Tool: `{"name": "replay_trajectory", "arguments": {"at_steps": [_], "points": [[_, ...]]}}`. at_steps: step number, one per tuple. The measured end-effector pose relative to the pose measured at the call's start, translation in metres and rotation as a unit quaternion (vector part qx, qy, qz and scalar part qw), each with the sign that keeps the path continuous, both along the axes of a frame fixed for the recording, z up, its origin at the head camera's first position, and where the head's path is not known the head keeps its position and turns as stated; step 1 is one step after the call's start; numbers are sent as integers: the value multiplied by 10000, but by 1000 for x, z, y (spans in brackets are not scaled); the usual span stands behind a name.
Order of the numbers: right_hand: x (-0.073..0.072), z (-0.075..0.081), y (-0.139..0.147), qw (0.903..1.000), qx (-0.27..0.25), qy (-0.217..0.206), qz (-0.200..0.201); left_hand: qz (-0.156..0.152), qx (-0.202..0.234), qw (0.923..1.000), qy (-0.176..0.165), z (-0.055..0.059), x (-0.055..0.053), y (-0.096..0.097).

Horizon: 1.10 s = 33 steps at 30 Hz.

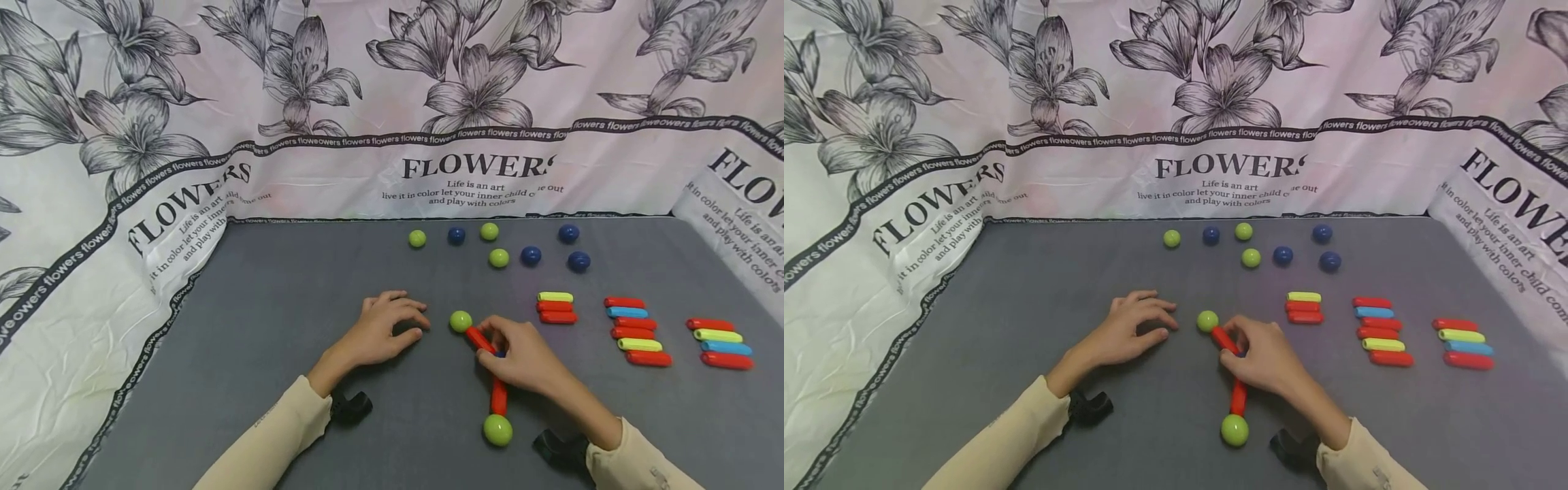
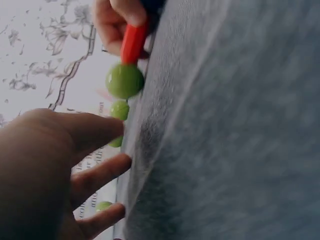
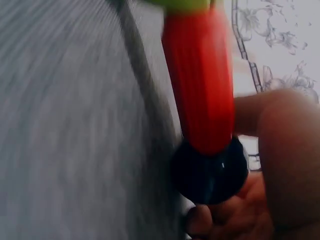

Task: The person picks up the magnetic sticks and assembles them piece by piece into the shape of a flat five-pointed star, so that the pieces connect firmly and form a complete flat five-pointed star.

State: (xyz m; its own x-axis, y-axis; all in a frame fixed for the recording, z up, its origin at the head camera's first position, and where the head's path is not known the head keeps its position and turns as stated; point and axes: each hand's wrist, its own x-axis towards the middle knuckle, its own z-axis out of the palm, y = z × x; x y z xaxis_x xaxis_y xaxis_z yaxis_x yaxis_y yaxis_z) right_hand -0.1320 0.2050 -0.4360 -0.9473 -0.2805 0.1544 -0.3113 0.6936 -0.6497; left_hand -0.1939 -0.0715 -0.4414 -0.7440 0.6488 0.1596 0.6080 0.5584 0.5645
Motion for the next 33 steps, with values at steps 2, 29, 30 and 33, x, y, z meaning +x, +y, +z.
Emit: {"name": "replay_trajectory", "arguments": {"at_steps": [2,29,30,33], "points": [[3,3,4,9999,79,-144,50,21,18,10000,-18,5,-2,4],[-9,-12,26,9835,-641,-64,1691,-731,-15,9970,260,37,-68,107],[-10,-12,26,9817,-656,-91,1787,-787,-25,9965,262,37,-71,109],[-10,-10,27,9753,-695,-8,2095,-993,-41,9948,226,38,-78,118]]}}
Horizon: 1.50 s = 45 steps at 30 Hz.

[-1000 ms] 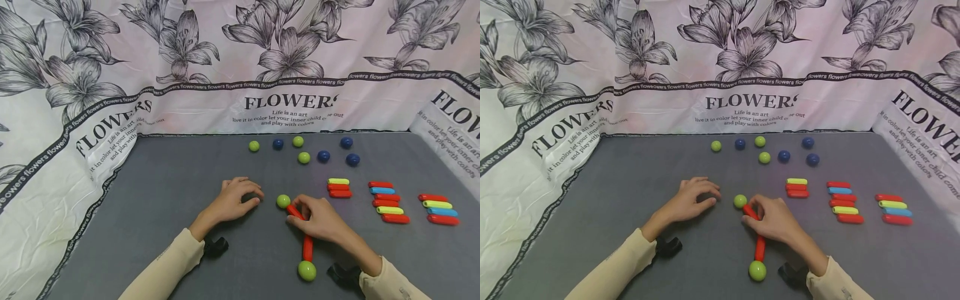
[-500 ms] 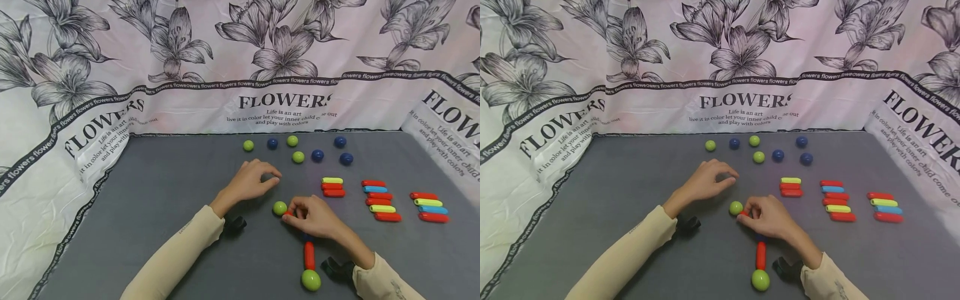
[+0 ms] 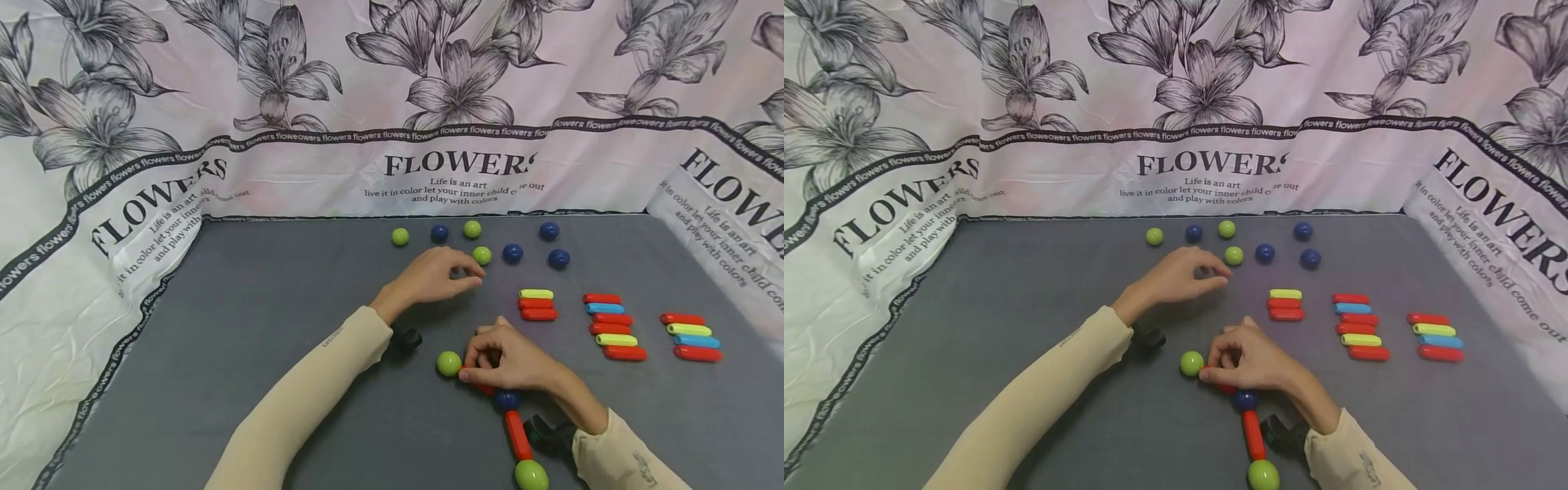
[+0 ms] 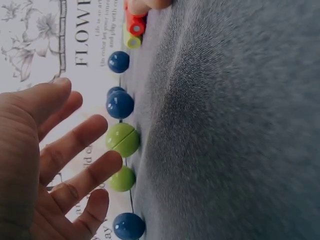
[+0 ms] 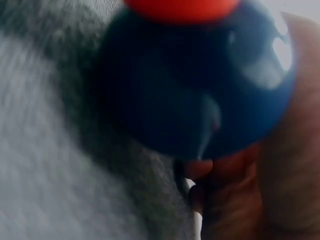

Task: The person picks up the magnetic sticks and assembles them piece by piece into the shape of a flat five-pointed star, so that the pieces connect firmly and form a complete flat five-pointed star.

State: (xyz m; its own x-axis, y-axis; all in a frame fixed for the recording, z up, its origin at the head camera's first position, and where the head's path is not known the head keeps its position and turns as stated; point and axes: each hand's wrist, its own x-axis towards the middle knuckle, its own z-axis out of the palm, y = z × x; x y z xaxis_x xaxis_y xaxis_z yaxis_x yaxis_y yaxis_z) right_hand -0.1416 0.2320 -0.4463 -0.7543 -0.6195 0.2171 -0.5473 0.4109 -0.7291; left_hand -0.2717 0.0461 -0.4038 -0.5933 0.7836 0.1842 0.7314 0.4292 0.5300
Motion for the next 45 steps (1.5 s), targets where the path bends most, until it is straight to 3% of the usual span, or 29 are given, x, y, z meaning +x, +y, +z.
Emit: {"name": "replay_trajectory", "arguments": {"at_steps": [6,16,21,25,38,45], "points": [[0,1,2,9995,-109,-122,281,-268,-116,9996,-62,-1,-8,22],[1,1,2,9993,-68,-257,250,-570,-845,9946,199,-4,-11,67],[2,3,1,9992,-67,-288,255,-701,-1066,9918,-54,-6,-11,80],[2,3,1,9995,-37,-228,227,-692,-1205,9900,-243,-7,-10,87],[2,4,3,9996,45,-220,184,-877,-1081,9902,-78,-12,-2,95],[2,4,3,9992,33,-360,198,-769,-1042,9916,-57,-9,-3,97]]}}
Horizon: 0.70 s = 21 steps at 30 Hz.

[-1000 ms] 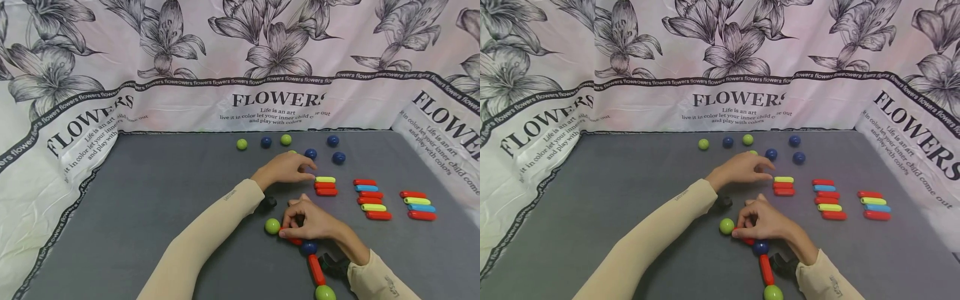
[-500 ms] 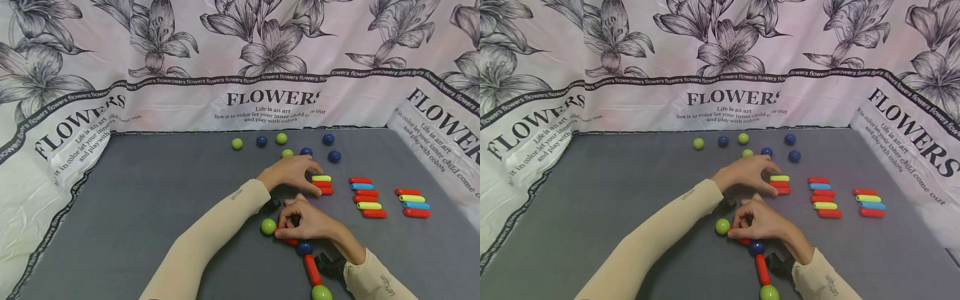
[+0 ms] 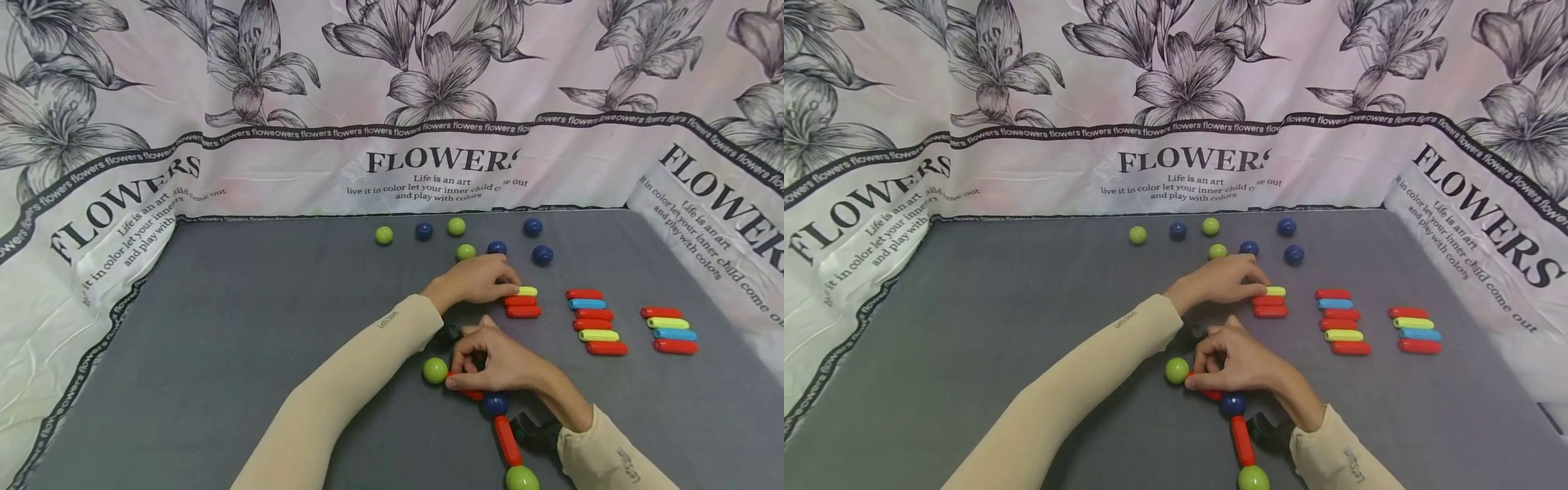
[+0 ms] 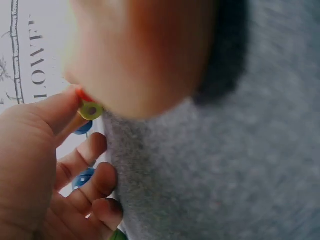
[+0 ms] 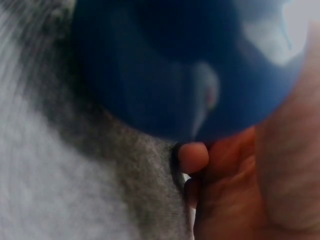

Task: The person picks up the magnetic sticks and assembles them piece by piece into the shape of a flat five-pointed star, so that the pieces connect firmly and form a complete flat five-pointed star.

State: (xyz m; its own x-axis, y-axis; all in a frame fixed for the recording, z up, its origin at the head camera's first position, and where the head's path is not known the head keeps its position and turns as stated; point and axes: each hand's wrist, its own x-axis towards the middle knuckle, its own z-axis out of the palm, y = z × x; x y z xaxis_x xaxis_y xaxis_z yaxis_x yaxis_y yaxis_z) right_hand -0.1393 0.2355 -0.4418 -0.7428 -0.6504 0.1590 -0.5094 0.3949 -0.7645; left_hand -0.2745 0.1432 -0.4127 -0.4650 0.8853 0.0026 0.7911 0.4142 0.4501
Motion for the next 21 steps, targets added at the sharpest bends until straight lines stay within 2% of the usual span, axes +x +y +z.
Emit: {"name": "replay_trajectory", "arguments": {"at_steps": [7,15,21], "points": [[0,-1,0,10000,-31,-79,18,88,46,9999,-99,-4,-4,-1],[0,0,-2,10000,11,65,-60,470,131,9987,-134,-11,-7,-21],[1,1,-3,10000,28,28,-27,517,182,9982,-256,-12,-6,-35]]}}
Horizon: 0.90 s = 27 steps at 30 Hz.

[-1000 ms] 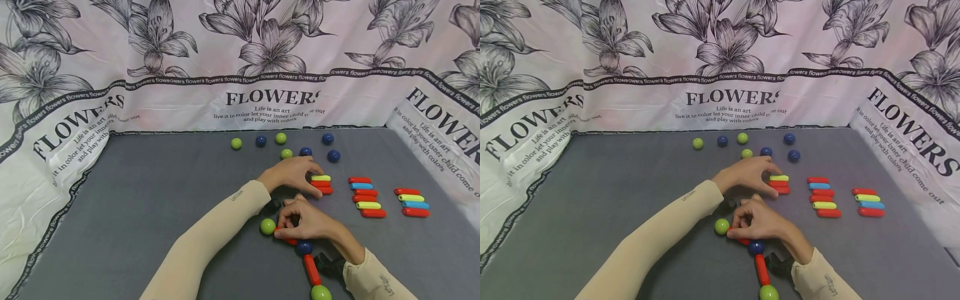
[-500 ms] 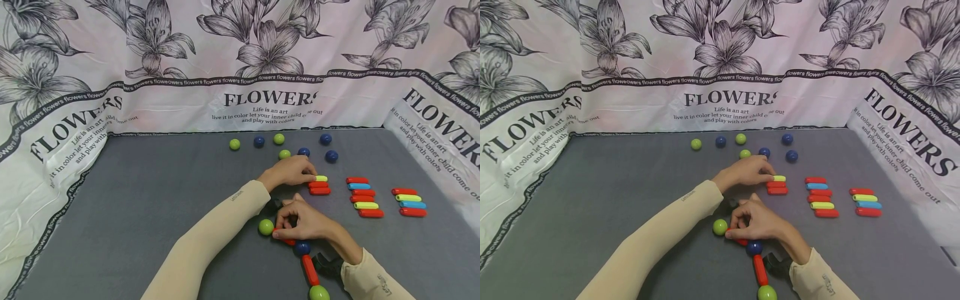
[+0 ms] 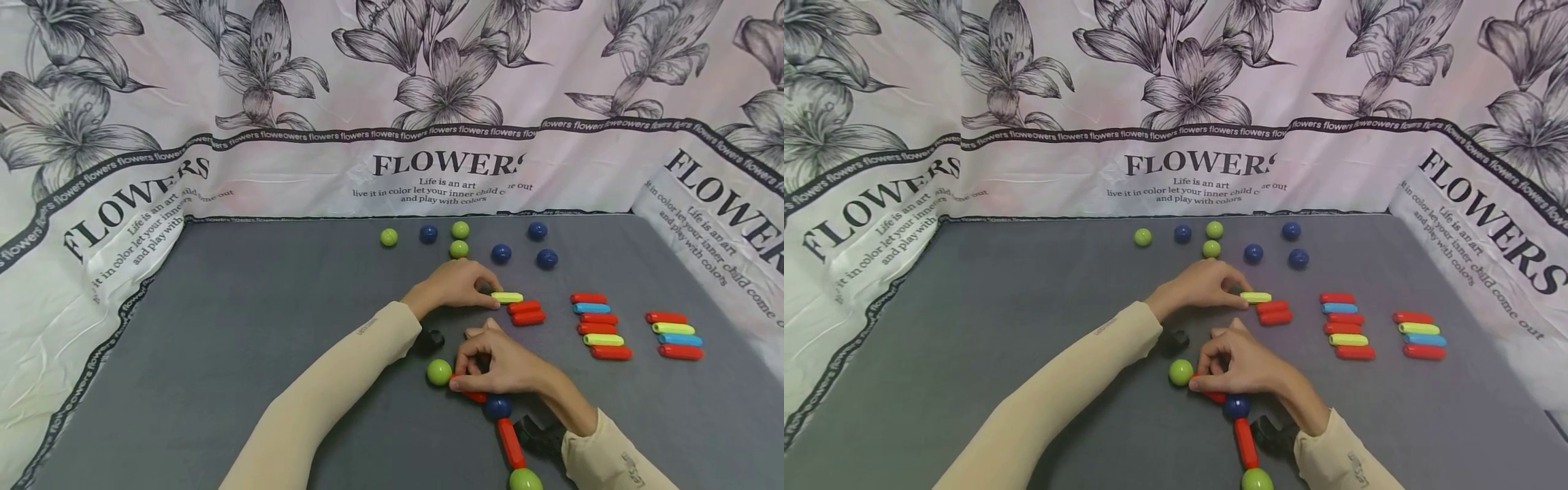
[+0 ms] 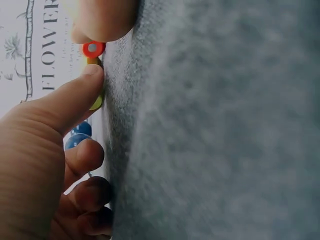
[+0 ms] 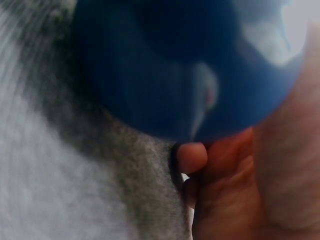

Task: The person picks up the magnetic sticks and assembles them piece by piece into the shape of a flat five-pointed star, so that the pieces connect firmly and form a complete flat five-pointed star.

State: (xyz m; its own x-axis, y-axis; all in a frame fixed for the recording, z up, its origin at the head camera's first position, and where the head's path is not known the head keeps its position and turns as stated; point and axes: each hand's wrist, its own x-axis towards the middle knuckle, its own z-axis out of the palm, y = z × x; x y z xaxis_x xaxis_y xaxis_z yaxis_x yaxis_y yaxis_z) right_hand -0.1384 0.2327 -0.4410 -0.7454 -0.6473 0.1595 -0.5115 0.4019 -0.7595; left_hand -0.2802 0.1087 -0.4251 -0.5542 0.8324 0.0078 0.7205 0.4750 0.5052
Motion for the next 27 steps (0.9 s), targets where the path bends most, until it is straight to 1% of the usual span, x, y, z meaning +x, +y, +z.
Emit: {"name": "replay_trajectory", "arguments": {"at_steps": [5,8,11,14,17,22,24,27], "points": [[0,-1,-1,10000,-22,11,46,-58,-12,10000,28,0,2,-10],[0,-1,-1,10000,-28,78,47,-46,-19,10000,66,-1,3,-18],[0,-1,-2,9999,-20,110,14,15,40,10000,52,-3,3,-30],[0,-1,-2,9999,-24,113,-12,120,107,9999,54,-5,3,-47],[-1,-1,-2,10000,-54,73,-10,323,118,9994,-29,-6,3,-67],[-1,-3,-2,9998,-89,51,-142,775,229,9962,-323,-8,5,-104],[-2,-5,-3,9996,-106,83,-252,937,260,9949,-278,-9,6,-118],[-3,-7,-5,9986,-156,80,-498,1175,334,9925,-44,-12,9,-137]]}}
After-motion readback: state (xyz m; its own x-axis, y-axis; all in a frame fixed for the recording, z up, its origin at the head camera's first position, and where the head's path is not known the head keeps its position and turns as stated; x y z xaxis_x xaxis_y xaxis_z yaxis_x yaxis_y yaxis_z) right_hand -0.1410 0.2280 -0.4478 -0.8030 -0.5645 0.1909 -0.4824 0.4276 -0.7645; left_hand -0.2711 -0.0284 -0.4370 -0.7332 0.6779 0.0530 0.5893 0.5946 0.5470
